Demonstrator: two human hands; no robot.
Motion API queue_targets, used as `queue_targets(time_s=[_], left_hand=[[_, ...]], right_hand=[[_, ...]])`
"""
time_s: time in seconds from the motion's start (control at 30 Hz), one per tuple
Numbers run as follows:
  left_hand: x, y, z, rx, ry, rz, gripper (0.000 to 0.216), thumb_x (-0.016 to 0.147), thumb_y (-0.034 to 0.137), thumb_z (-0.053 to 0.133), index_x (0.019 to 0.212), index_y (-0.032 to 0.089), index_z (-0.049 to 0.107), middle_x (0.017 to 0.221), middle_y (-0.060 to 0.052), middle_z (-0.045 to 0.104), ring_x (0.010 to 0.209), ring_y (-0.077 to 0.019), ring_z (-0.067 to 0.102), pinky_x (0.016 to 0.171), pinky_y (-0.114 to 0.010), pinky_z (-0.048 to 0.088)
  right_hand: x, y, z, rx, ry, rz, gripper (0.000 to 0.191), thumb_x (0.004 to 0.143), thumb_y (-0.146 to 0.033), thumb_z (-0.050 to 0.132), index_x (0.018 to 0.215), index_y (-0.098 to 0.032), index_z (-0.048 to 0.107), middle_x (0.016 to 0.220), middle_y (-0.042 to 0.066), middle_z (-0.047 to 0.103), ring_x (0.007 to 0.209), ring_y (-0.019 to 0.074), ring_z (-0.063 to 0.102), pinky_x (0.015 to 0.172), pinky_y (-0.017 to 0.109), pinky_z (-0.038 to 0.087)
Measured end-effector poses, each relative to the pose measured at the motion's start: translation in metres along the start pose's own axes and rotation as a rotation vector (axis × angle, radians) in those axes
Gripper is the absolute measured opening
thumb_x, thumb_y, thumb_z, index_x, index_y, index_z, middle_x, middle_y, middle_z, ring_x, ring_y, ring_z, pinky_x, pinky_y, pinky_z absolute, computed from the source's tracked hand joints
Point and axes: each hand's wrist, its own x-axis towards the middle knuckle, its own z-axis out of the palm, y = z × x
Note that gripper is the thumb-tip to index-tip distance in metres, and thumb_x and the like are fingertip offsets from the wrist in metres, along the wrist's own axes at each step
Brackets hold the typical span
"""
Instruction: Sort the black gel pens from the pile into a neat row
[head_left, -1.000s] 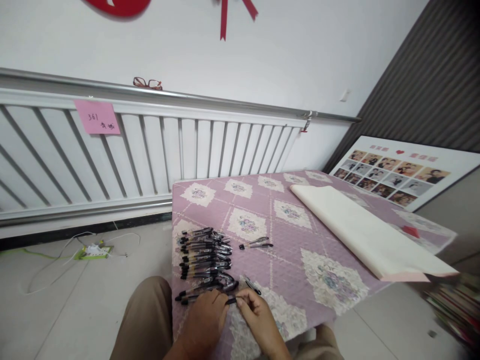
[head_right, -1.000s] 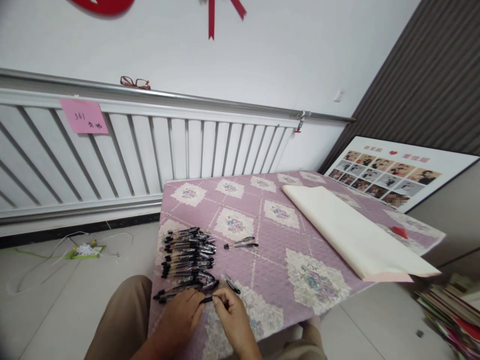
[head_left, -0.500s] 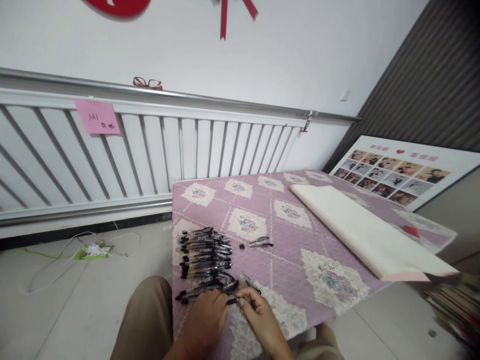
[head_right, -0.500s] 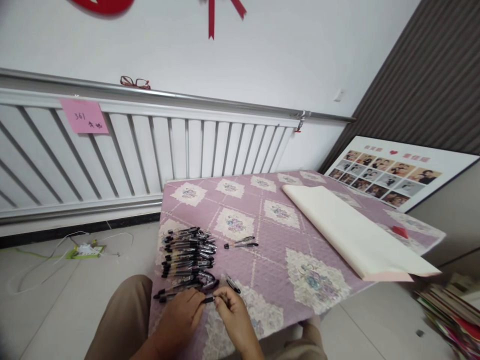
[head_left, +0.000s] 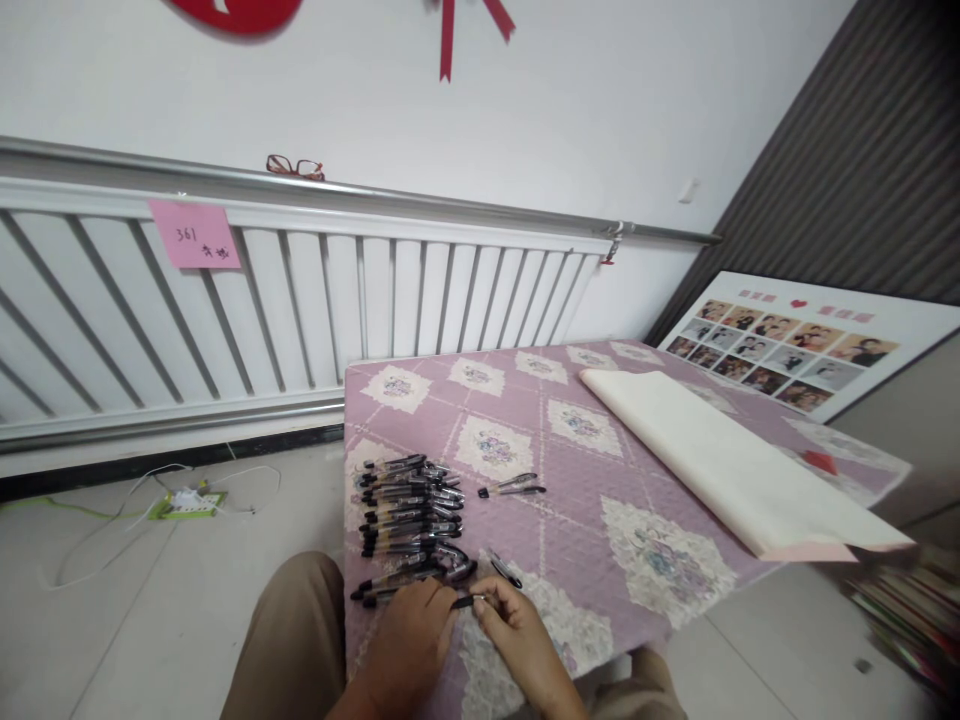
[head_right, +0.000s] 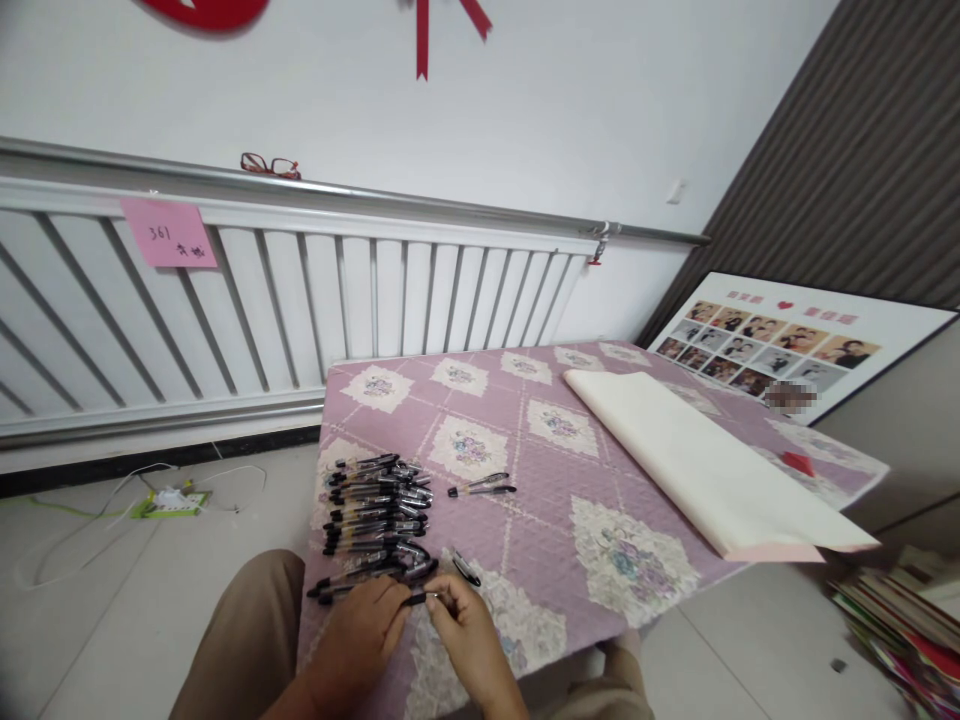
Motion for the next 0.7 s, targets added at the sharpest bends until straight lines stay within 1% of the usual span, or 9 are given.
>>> queue_targets(time_s=[0.07,0.13,0.2,0.27,0.33,0.4,0.47,0.53,0.7], left_hand=[[0.0,-0.0002,-0.0001,0.001,0.004,-0.002,0.013,0.089,0.015,0.048,0.093,0.023,0.057,0.087,-0.002,0.061,0.08,-0.0203,0.057,0.072,-0.033,0.044],[-0.0002,-0.0004,0.0001,0.008,0.018,0.001,0.014,0.089,0.015,0.048,0.096,0.024,0.057,0.088,-0.002,0.061,0.081,-0.0203,0.057,0.073,-0.033,0.044],[-0.0005,-0.0005,0.0003,0.018,0.026,0.005,0.015,0.089,0.015,0.048,0.098,0.024,0.057,0.089,-0.002,0.061,0.081,-0.0203,0.057,0.073,-0.033,0.044],[-0.0005,-0.0001,0.0001,0.018,0.029,0.008,0.014,0.089,0.015,0.048,0.095,0.023,0.057,0.088,-0.002,0.061,0.08,-0.0205,0.057,0.073,-0.033,0.044],[-0.0003,0.0005,-0.0005,0.01,0.03,0.007,0.013,0.089,0.015,0.048,0.093,0.024,0.057,0.088,-0.002,0.061,0.08,-0.0204,0.057,0.072,-0.033,0.044],[0.0,0.0011,-0.0014,0.004,0.025,0.006,0.013,0.089,0.015,0.048,0.092,0.023,0.057,0.087,-0.002,0.061,0.08,-0.0201,0.057,0.072,-0.032,0.044],[0.0003,0.0014,-0.0019,0.006,0.021,0.007,0.013,0.088,0.015,0.048,0.094,0.023,0.057,0.087,-0.002,0.061,0.08,-0.0197,0.057,0.073,-0.031,0.044],[0.0005,0.0013,-0.002,0.013,0.026,0.007,0.014,0.088,0.014,0.048,0.095,0.023,0.057,0.088,-0.002,0.061,0.081,-0.0198,0.057,0.073,-0.031,0.045],[0.0006,0.0013,-0.0019,0.006,0.037,0.001,0.016,0.088,0.013,0.048,0.096,0.023,0.058,0.088,-0.002,0.061,0.081,-0.0193,0.057,0.075,-0.031,0.045]], right_hand=[[0.0006,0.0006,-0.0005,0.05,-0.002,0.015,0.027,0.076,-0.043,0.062,0.092,-0.021,0.062,0.07,-0.001,0.054,0.063,0.0153,0.048,0.06,0.025,0.038],[0.0015,-0.0004,0.0006,0.068,0.018,0.014,0.028,0.076,-0.043,0.062,0.094,-0.022,0.062,0.07,-0.001,0.054,0.063,0.0151,0.049,0.06,0.025,0.038],[0.0025,-0.0023,0.0027,0.037,0.046,0.003,0.023,0.079,-0.044,0.059,0.082,-0.021,0.06,0.064,-0.003,0.05,0.059,0.0141,0.045,0.058,0.025,0.037],[0.003,-0.0036,0.0044,-0.017,0.068,-0.013,0.028,0.082,-0.045,0.055,0.067,-0.021,0.053,0.059,-0.004,0.045,0.056,0.0132,0.041,0.056,0.025,0.035],[0.0031,-0.0037,0.0048,-0.039,0.067,-0.024,0.032,0.083,-0.045,0.053,0.062,-0.021,0.049,0.057,-0.004,0.043,0.055,0.0128,0.039,0.056,0.025,0.034],[0.0026,-0.0023,0.0037,-0.011,0.049,-0.013,0.03,0.083,-0.046,0.054,0.066,-0.021,0.052,0.058,-0.005,0.042,0.055,0.0123,0.038,0.055,0.025,0.033],[0.0016,-0.0002,0.0016,0.062,0.032,0.023,0.028,0.081,-0.048,0.057,0.074,-0.021,0.056,0.059,-0.006,0.042,0.053,0.0119,0.039,0.053,0.024,0.033],[0.0004,0.0015,-0.0005,0.146,0.028,0.064,0.03,0.077,-0.051,0.061,0.082,-0.022,0.058,0.059,-0.006,0.043,0.053,0.0121,0.041,0.053,0.024,0.034],[-0.0013,0.0035,-0.003,0.241,0.094,0.083,0.035,0.071,-0.055,0.067,0.081,-0.022,0.061,0.06,-0.004,0.05,0.055,0.0141,0.048,0.055,0.025,0.038]])
